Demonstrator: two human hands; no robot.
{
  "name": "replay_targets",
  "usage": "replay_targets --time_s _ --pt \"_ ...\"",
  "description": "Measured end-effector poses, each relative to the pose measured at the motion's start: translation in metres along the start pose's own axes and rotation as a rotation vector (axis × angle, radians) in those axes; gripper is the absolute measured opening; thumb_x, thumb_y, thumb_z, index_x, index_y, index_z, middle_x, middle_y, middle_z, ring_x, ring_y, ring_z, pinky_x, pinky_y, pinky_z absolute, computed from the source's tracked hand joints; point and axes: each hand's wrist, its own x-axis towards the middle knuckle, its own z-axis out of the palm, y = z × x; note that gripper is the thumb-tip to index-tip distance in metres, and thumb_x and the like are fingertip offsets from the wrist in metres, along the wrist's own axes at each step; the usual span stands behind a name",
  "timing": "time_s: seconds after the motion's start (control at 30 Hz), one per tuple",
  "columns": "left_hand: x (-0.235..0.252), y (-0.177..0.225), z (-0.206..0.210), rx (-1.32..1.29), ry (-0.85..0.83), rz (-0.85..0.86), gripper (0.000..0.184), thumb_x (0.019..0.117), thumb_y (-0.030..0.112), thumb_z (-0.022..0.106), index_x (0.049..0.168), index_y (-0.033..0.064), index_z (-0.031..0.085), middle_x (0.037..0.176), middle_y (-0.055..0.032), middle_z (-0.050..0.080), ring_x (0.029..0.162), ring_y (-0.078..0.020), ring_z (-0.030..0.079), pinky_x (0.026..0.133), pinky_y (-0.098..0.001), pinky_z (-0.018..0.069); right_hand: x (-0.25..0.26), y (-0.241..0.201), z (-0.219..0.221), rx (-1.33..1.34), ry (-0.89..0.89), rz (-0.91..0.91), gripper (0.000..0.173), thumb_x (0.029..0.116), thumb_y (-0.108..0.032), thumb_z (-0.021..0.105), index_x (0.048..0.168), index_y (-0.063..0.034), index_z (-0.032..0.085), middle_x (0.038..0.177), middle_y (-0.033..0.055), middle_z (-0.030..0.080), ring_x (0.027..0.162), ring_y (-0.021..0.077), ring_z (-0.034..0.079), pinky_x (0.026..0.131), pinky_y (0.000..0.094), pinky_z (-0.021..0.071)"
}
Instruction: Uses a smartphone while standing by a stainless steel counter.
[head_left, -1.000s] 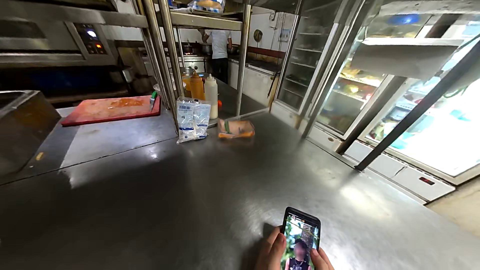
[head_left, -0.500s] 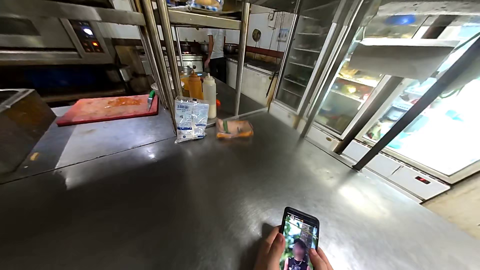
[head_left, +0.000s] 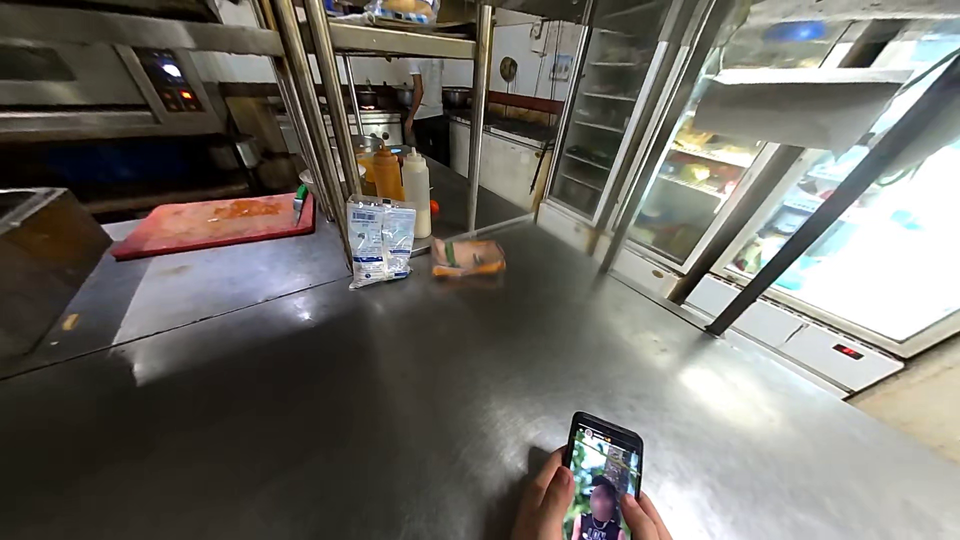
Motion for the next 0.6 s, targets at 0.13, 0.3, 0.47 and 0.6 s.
replay_targets --time_s 0.13,0.3,0.47,0.6 --pt "0.003 0.000 0.001 0.001 -0.016 0.030 0.081 0.1013 0.054 0.040 0.147 -0.0121 0.029 0.136 -0.0198 0.053 0.120 -0.0119 0.057 0.104 -0.0314 0.0482 0.001 0.002 -0.001 0.019 -0.007 -0.011 0.025 0.1014 -0.010 0.034 0.112 -0.0007 0.055 0.086 -0.0059 0.064 0.079 -0.0011 0.065 0.078 0.0216 0.0569" --pt "0.004 -0.004 0.000 -0.025 -0.033 0.049 0.082 0.1012 0.056 0.042 0.143 -0.0133 0.033 0.131 -0.0166 0.057 0.117 -0.0110 0.059 0.102 -0.0311 0.0495 0.001 0.001 -0.002 0.013 -0.010 0.010 0.028 0.1026 -0.012 0.033 0.113 -0.0001 0.055 0.088 -0.0038 0.066 0.081 0.0007 0.066 0.078 0.0235 0.0578" --pt "0.005 -0.013 -0.005 -0.077 -0.022 0.028 0.094 0.0955 0.069 0.045 0.147 -0.0083 0.032 0.134 -0.0161 0.058 0.118 -0.0169 0.062 0.101 -0.0368 0.0533 -0.001 -0.003 0.001 0.002 -0.004 0.032 0.034 0.1025 -0.014 0.034 0.118 0.0021 0.058 0.092 0.0027 0.069 0.083 0.0055 0.068 0.077 0.0264 0.0590" --pt "0.005 -0.014 -0.005 -0.128 -0.021 -0.015 0.106 0.0869 0.079 0.049 0.150 -0.0052 0.031 0.134 -0.0157 0.060 0.118 -0.0206 0.063 0.099 -0.0398 0.0554 0.001 -0.001 -0.001 0.038 -0.004 0.011 0.035 0.1018 -0.018 0.038 0.119 0.0015 0.061 0.095 0.0048 0.071 0.086 0.0085 0.069 0.079 0.0276 0.0597"
